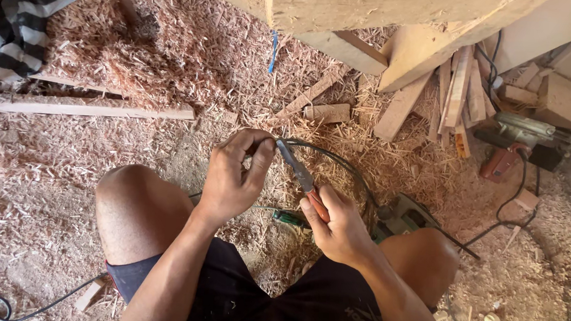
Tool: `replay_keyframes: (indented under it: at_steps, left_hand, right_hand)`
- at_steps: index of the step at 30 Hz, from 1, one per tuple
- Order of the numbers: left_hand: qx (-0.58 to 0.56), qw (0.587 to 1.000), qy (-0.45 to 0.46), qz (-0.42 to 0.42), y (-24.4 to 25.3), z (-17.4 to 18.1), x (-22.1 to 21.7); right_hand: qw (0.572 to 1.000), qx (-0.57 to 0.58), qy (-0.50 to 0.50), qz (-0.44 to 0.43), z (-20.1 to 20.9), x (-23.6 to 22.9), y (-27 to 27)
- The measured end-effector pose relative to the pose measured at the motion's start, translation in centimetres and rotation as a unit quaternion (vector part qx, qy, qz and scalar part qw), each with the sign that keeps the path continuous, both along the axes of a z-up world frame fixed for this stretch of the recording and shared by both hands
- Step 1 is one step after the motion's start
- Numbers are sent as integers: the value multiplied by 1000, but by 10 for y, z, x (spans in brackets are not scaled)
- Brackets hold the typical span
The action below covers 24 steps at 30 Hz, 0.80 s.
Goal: The person uses pliers to strip a power cable and then uses a screwdriver to tighten screws on the motor housing of a green handheld power tool while sitting on a floor covered in wood shavings.
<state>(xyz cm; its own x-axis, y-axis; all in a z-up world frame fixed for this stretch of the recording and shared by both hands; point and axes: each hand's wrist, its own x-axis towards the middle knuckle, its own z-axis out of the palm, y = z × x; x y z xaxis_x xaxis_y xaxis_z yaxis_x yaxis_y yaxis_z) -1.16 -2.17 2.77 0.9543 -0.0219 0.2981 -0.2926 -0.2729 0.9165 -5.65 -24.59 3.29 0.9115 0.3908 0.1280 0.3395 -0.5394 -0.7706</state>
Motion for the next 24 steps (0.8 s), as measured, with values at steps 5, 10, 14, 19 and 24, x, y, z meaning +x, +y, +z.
replay_keyframes:
  at_steps: [5,10,14,19,24]
  left_hand:
    - [4,1000,-15,9,-1,-3,0]
    - [-29,999,-45,0,-1,-7,-2]
    - [-60,998,-26,-23,-2,-10,1]
    - [-77,995,-46,-41,0,-10,1]
    - [-64,996,-47,-41,-3,-10,0]
  right_hand:
    - [998,33,46,14,-4,-2,-5]
    - [975,135,156,81,-8,0,-16]
    - [938,215,249,107,-10,1,-23]
    - [908,262,300,128,-13,4,-28]
    - [911,253,297,133,-9,2,-31]
